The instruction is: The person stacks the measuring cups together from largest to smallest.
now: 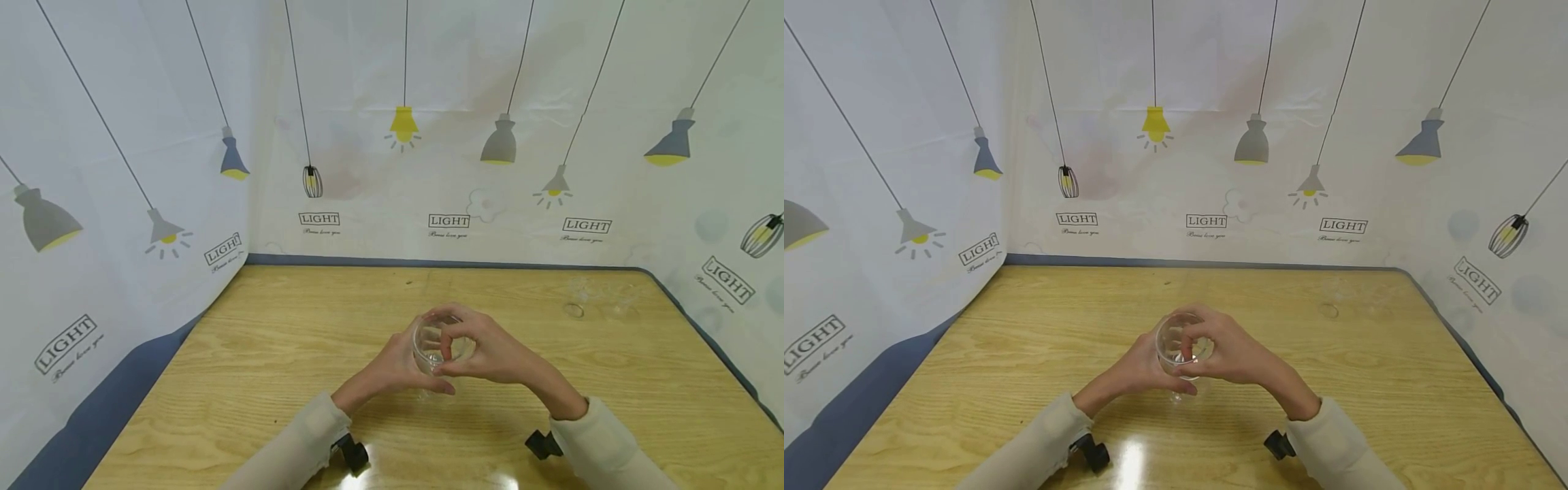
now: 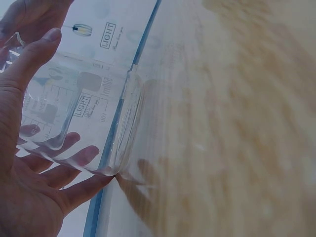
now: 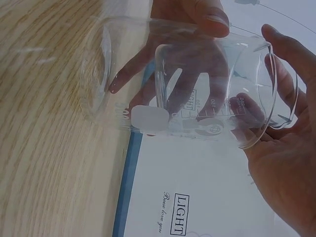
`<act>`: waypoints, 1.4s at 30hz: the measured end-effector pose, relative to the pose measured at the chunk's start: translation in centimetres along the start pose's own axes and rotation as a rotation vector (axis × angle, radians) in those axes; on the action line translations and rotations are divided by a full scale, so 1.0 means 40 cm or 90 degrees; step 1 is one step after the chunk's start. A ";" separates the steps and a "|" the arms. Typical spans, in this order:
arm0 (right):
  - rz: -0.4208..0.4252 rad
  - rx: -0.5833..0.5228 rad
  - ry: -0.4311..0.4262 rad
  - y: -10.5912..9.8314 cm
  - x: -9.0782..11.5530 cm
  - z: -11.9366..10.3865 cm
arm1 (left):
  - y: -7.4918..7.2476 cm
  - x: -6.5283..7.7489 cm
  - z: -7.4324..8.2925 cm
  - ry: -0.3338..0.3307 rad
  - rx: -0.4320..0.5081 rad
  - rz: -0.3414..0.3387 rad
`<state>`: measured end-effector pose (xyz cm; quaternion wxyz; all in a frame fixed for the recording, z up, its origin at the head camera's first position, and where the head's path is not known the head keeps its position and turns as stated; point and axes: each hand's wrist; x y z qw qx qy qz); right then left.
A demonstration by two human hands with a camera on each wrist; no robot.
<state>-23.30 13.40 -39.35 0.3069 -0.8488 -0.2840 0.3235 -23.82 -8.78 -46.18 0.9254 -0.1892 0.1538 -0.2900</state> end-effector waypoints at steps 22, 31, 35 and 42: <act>0.002 -0.003 0.008 0.001 0.000 0.001 | -0.001 0.000 0.000 -0.003 0.008 -0.004; 0.000 -0.008 0.009 0.001 -0.001 0.002 | 0.000 -0.002 -0.001 -0.004 0.016 0.001; 0.002 -0.004 0.007 0.001 -0.001 0.002 | 0.001 -0.002 0.000 -0.003 0.019 0.001; 0.002 0.008 -0.003 0.001 0.000 0.001 | -0.001 -0.001 0.002 0.004 0.006 -0.001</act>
Point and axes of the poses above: each hand's wrist, its own x-axis away from the middle knuckle, its own y-axis out of the palm, z = x × y, and after that the axes turned 2 degrees about y, right-handed
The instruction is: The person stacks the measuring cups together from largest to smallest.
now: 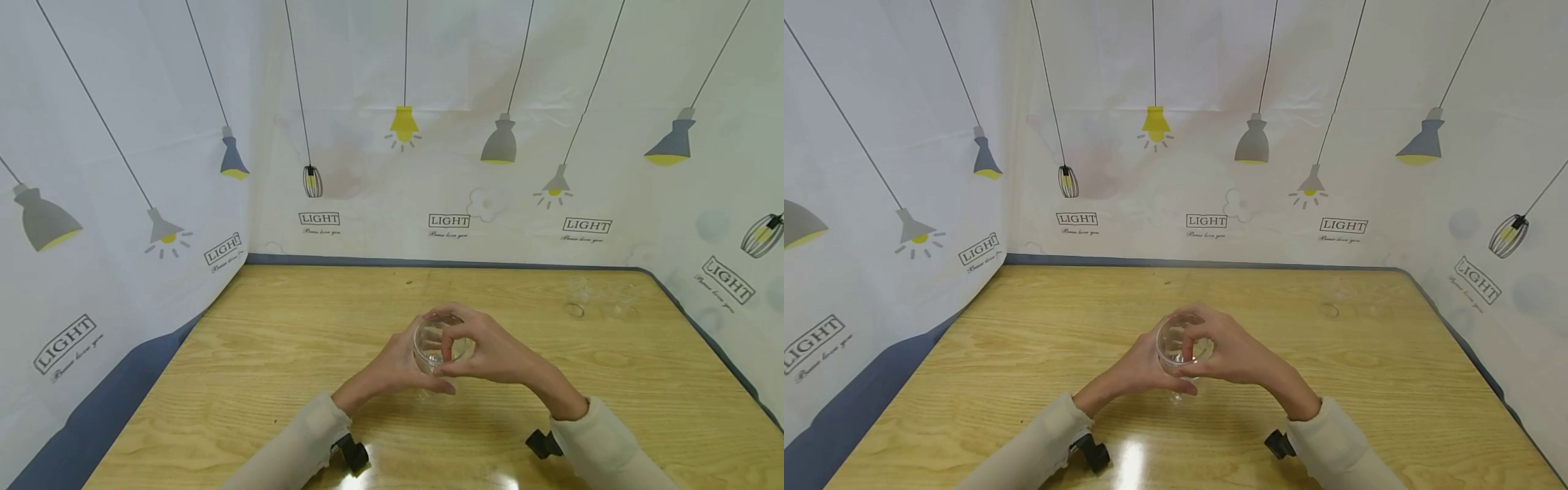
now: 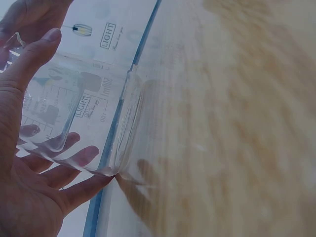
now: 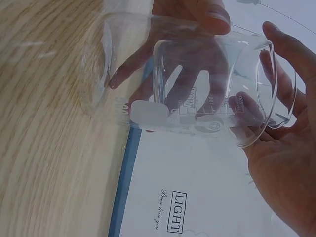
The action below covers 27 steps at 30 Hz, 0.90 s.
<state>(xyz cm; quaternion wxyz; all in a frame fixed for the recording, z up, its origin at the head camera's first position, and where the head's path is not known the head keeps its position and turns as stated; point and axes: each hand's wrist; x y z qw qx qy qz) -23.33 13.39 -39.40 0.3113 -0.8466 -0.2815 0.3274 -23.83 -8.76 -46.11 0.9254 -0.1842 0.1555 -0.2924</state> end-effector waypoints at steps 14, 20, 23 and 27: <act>0.006 0.017 -0.012 -0.001 0.000 -0.003 | 0.000 -0.001 -0.002 0.012 0.004 -0.003; 0.011 0.026 -0.014 0.000 0.000 -0.003 | 0.001 -0.001 -0.003 0.010 0.009 -0.005; 0.012 0.032 -0.017 -0.001 0.000 -0.003 | 0.001 0.000 -0.001 0.006 0.008 -0.004; 0.014 0.038 -0.020 -0.001 0.000 -0.005 | 0.001 0.001 -0.001 -0.001 0.008 -0.002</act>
Point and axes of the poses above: each hand's wrist, its own x-axis away from the middle knuckle, its own y-axis out of the palm, z = x × y, and after that the axes turned 2 degrees about y, right-handed
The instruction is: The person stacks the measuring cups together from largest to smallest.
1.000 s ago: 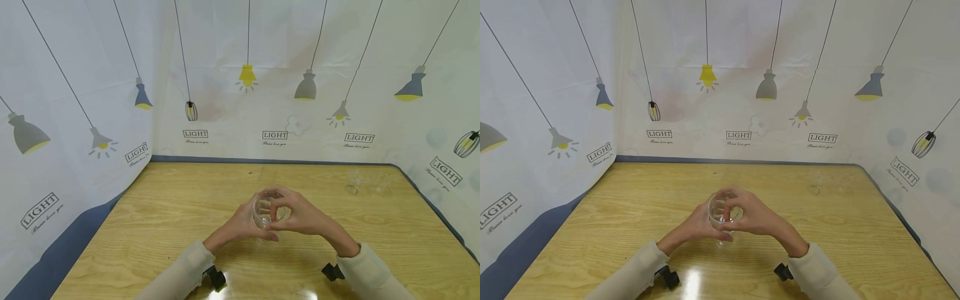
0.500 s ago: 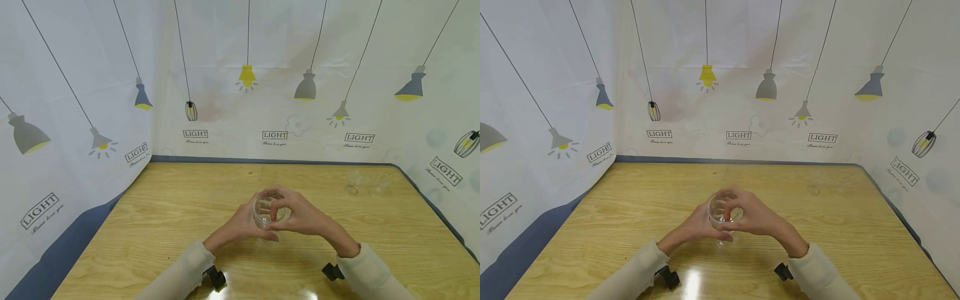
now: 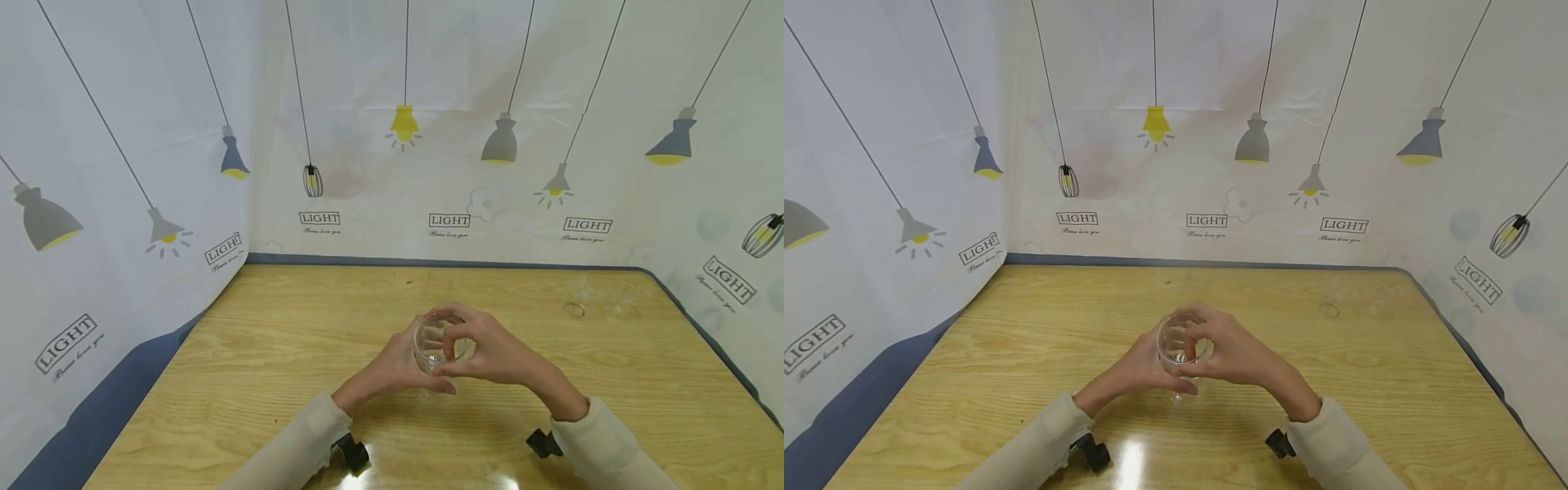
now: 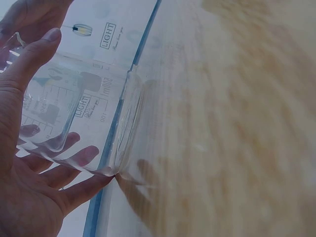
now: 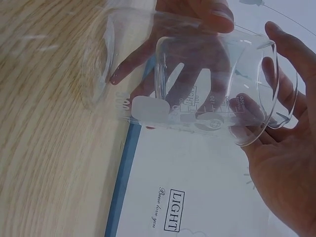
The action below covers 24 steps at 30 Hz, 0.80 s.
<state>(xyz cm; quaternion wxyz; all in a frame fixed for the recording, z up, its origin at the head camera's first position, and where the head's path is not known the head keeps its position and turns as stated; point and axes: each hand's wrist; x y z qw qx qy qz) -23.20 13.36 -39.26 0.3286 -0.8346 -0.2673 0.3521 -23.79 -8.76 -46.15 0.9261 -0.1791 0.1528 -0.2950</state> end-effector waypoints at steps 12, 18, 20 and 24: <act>0.012 0.002 -0.003 0.000 0.001 0.003 | 0.000 0.001 0.002 -0.004 0.003 -0.001; 0.008 -0.010 0.012 -0.002 0.003 0.000 | 0.001 -0.001 0.006 -0.005 0.000 0.004; 0.007 -0.009 0.011 -0.003 0.003 0.000 | 0.001 -0.001 0.009 -0.007 0.000 0.006; 0.007 -0.008 0.009 -0.003 0.003 0.002 | 0.001 0.000 0.011 -0.005 0.002 0.007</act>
Point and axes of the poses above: each hand's wrist, its own x-axis away from the middle knuckle, its own y-axis out of the palm, z = x × y, and after that the axes turned 2 degrees about y, right-handed
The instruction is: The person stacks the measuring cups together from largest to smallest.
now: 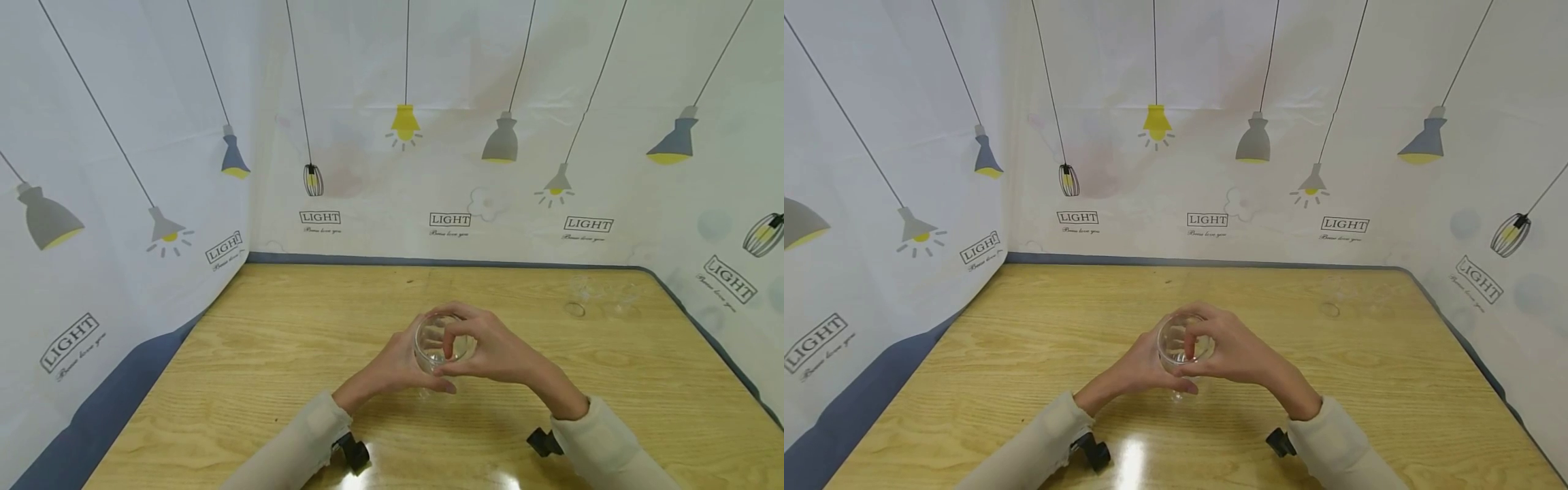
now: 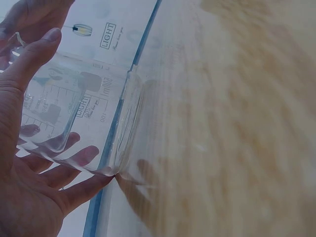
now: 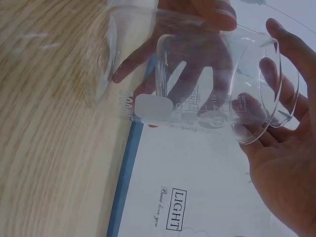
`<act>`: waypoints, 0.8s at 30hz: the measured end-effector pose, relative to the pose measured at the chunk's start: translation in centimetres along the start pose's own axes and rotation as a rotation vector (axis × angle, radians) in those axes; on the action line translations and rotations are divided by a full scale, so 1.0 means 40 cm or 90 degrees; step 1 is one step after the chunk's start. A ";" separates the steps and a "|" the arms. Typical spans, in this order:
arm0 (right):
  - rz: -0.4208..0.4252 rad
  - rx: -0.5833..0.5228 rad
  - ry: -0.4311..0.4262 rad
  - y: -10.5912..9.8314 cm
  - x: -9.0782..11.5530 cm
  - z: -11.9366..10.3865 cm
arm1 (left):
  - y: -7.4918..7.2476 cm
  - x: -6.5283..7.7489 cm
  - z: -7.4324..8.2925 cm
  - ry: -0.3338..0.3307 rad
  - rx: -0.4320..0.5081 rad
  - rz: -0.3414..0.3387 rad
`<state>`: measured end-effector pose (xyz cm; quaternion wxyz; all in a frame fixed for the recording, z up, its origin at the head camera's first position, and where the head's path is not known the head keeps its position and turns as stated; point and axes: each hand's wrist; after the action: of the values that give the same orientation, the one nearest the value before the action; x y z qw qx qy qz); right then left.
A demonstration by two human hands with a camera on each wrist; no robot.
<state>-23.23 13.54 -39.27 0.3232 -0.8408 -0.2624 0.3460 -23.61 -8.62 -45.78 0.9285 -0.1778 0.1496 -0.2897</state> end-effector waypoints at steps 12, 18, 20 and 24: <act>-0.006 0.001 0.009 -0.002 -0.001 0.005 | -0.002 0.000 -0.004 -0.011 -0.006 0.000; -0.009 -0.002 0.006 -0.002 0.000 0.008 | -0.002 0.001 -0.003 -0.007 -0.012 0.003; -0.008 0.000 0.005 -0.002 0.000 0.009 | -0.002 0.001 -0.004 -0.006 -0.013 0.004; -0.008 0.003 0.002 0.000 0.001 0.012 | -0.002 0.000 -0.004 -0.003 -0.012 0.006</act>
<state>-23.56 13.73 -39.55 0.3277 -0.8391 -0.2665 0.3429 -23.70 -8.71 -45.88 0.9286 -0.1868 0.1508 -0.2831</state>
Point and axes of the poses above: each hand's wrist, its own x-axis away from the middle knuckle, its own y-axis out of the palm, z = x × y, and after that the axes turned 2 degrees about y, right-handed
